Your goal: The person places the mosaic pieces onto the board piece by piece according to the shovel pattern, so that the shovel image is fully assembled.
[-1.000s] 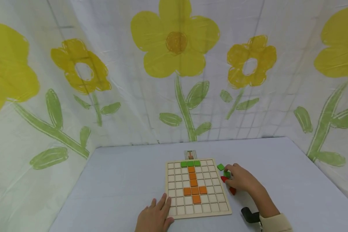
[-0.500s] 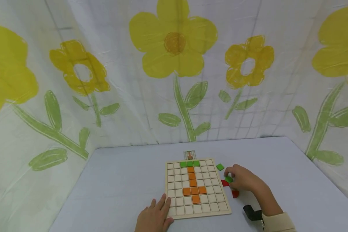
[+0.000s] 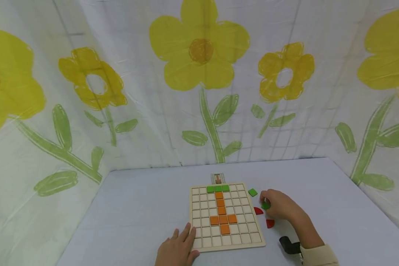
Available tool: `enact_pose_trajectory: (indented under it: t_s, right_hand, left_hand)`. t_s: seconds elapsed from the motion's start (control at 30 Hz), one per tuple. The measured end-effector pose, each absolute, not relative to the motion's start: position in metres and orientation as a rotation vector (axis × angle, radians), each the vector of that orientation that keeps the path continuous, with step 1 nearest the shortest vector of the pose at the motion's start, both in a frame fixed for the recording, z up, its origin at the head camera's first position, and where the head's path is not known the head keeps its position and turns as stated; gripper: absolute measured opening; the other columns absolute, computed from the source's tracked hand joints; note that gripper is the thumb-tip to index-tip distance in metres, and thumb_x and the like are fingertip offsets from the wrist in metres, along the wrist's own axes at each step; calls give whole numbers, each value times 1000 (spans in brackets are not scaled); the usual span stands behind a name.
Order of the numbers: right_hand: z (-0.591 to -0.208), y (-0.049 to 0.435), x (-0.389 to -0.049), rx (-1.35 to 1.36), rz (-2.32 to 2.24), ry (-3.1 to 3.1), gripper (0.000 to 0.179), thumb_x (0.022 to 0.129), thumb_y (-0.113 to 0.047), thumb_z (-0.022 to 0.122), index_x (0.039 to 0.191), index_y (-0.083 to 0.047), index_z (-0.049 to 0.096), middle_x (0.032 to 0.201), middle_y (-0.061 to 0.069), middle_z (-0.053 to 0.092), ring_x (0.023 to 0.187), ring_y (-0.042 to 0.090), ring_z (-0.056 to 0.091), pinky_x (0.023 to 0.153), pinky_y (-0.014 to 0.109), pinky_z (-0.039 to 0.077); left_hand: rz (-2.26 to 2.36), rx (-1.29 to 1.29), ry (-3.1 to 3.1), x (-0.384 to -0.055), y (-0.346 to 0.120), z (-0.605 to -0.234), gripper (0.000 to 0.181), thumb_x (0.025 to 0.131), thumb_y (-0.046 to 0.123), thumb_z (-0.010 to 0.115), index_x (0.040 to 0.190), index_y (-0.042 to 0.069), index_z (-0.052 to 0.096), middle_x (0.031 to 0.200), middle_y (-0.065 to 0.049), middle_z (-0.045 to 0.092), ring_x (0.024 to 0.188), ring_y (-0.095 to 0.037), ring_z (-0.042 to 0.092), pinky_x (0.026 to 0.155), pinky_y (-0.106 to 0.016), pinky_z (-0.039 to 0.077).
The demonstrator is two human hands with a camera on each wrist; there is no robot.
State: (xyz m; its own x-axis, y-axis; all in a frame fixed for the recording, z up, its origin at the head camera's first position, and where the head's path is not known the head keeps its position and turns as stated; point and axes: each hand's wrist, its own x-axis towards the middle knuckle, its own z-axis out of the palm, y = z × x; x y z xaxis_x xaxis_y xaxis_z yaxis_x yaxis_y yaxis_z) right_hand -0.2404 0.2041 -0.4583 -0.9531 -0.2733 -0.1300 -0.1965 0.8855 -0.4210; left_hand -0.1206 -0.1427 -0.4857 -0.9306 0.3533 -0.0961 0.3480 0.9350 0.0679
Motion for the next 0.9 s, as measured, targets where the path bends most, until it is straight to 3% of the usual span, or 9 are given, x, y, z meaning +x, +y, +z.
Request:
enact_pose_trajectory:
  t_s: [0.23, 0.47, 0.6, 0.9]
  right_hand:
    - [-458, 203, -239, -353, -684, 2809, 28, 75, 7, 71, 99, -8, 65, 76, 4, 52, 69, 20, 47, 60, 36, 40]
    - [-450, 205, -236, -375, -625, 2775, 26, 75, 1, 81, 93, -8, 65, 83, 2, 56, 77, 20, 50, 67, 39, 47]
    - [-453, 202, -237, -372, -620, 2807, 22, 74, 3, 79, 87, -8, 65, 78, 0, 56, 73, 19, 51, 65, 38, 47]
    - [-451, 191, -232, -480, -750, 2789, 23, 73, 3, 76, 91, -8, 68, 79, 0, 56, 72, 19, 49, 64, 37, 45]
  left_hand:
    - [60, 553, 2999, -121, -143, -484, 63, 93, 54, 61, 140, 11, 60, 141, -10, 58, 110, -42, 65, 76, -52, 57]
    - [66, 568, 2999, -121, -145, -484, 64, 94, 55, 59, 140, 10, 59, 141, -11, 58, 110, -42, 65, 75, -52, 57]
    - [86, 576, 2991, -121, -146, -485, 64, 95, 55, 58, 140, 10, 59, 141, -11, 57, 110, -44, 64, 75, -53, 56]
    - [93, 558, 2953, -122, -145, -485, 65, 96, 55, 56, 142, 9, 58, 143, -11, 56, 112, -44, 63, 78, -53, 56]
